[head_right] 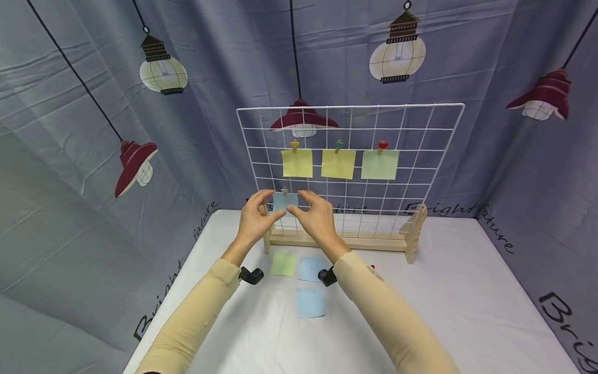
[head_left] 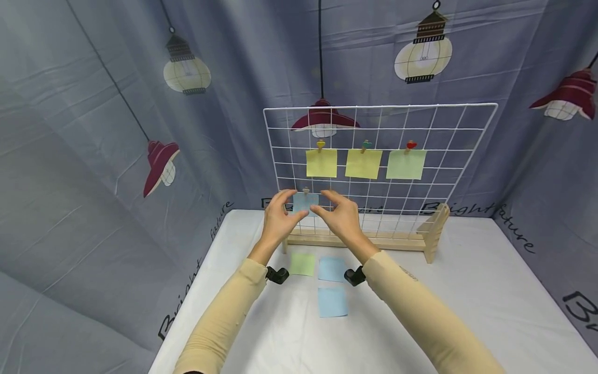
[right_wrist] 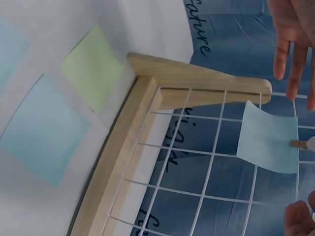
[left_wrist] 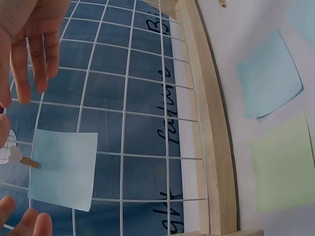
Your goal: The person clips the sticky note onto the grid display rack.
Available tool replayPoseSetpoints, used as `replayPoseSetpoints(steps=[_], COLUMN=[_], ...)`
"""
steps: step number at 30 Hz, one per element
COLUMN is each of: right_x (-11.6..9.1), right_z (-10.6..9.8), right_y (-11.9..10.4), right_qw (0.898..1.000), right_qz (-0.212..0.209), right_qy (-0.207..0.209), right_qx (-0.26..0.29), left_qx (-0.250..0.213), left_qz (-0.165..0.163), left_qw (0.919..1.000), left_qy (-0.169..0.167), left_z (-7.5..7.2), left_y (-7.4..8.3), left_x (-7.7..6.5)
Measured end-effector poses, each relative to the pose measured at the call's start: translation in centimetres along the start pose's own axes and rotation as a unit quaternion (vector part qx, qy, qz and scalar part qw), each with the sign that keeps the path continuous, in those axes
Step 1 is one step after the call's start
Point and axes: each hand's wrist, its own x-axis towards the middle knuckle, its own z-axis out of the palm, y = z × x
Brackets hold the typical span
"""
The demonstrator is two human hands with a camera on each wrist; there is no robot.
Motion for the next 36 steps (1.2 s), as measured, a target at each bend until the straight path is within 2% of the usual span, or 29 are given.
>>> replayPoseSetpoints(steps=[7,15,25,36], right_x=[-1.0,-2.1,-3.7,-5.4], right_z=[-0.5,-1.7,-3.2,-5.2], right_y=[1.3,1.8,3.3,4.8], right_qw=[1.0,0.999,0.998,0.997], right_qz=[-0.003,-0.015,0.001,0.022], right_qy=[-0.019,-0.038,-0.066,-0.071], right_qx=[-0.018,-0.034,-0.021,-0.009], left_qx=[0.024,0.04,0.02,0.011], left_qz=[0.002,-0.005,-0.015,-0.008], left_qw=[0.9995,0.9982,0.9975,0.9973], left_qy=[-0.023,-0.045,-0.066,-0.072], left_z=[-0.1,-0.3,-0.5,-0.1], left_y=[-0.5,-0.2,-0.4,-0.9], left_x=[-0.5,-1.2,-2.5,-3.6])
